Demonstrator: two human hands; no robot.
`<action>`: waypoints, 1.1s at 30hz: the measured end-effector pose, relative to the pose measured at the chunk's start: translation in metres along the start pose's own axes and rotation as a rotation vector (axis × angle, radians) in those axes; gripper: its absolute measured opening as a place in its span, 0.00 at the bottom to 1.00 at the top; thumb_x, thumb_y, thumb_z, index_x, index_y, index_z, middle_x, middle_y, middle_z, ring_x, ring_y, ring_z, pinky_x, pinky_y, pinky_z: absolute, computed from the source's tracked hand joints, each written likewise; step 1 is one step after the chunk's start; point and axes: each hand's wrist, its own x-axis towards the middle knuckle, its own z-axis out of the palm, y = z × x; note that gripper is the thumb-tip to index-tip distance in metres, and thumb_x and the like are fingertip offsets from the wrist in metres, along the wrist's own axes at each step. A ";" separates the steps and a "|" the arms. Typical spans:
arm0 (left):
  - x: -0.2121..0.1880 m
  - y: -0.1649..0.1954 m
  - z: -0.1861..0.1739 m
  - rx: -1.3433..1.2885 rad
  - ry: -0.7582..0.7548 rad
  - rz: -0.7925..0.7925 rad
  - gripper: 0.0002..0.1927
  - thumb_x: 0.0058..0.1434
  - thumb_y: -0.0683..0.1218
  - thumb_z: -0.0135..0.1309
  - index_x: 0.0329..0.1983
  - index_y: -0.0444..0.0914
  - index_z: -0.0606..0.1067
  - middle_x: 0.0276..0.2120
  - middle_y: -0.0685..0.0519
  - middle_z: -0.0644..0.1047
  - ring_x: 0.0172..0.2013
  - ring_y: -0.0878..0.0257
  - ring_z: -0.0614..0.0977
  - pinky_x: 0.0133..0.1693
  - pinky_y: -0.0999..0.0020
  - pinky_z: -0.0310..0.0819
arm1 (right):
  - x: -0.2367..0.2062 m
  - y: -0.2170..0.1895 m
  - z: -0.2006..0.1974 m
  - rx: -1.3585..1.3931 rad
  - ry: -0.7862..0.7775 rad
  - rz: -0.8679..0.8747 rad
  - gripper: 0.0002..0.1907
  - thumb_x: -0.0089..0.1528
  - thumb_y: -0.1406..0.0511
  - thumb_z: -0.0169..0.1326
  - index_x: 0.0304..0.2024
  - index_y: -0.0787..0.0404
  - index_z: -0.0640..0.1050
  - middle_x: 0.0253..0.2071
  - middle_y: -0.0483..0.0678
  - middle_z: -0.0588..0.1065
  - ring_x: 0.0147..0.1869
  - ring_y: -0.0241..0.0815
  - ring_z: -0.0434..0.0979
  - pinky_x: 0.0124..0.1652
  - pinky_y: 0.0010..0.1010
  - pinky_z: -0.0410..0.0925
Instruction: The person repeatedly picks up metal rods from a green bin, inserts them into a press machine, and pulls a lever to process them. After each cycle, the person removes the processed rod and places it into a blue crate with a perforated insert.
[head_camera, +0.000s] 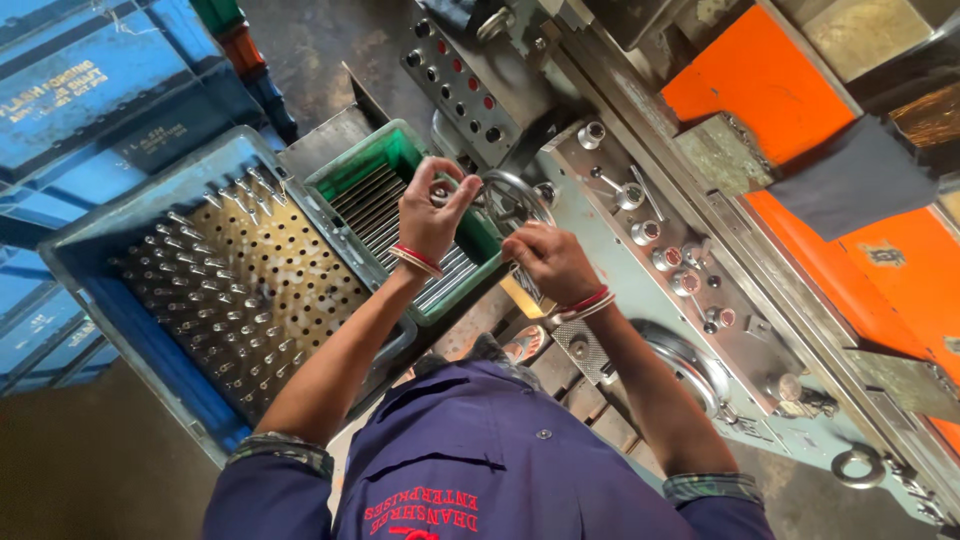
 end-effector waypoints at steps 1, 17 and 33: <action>-0.001 0.005 -0.003 0.095 -0.036 0.050 0.16 0.67 0.53 0.61 0.35 0.35 0.77 0.26 0.59 0.77 0.26 0.74 0.77 0.28 0.76 0.70 | 0.000 0.001 -0.005 0.024 -0.022 -0.043 0.10 0.69 0.61 0.54 0.38 0.59 0.83 0.36 0.48 0.78 0.40 0.45 0.79 0.42 0.37 0.71; 0.002 0.032 -0.026 -0.160 -0.418 -0.735 0.19 0.64 0.54 0.59 0.33 0.31 0.80 0.18 0.59 0.71 0.15 0.74 0.67 0.14 0.77 0.55 | 0.018 -0.021 -0.012 -0.697 0.054 -0.668 0.08 0.61 0.66 0.61 0.40 0.64 0.81 0.40 0.49 0.76 0.54 0.47 0.77 0.65 0.47 0.62; 0.012 0.043 0.001 -0.448 -0.163 -0.394 0.11 0.66 0.49 0.59 0.29 0.40 0.77 0.21 0.63 0.70 0.20 0.76 0.66 0.22 0.77 0.54 | 0.013 -0.003 0.043 0.844 0.296 -0.033 0.26 0.68 0.63 0.57 0.15 0.59 0.66 0.17 0.36 0.62 0.21 0.26 0.56 0.23 0.27 0.49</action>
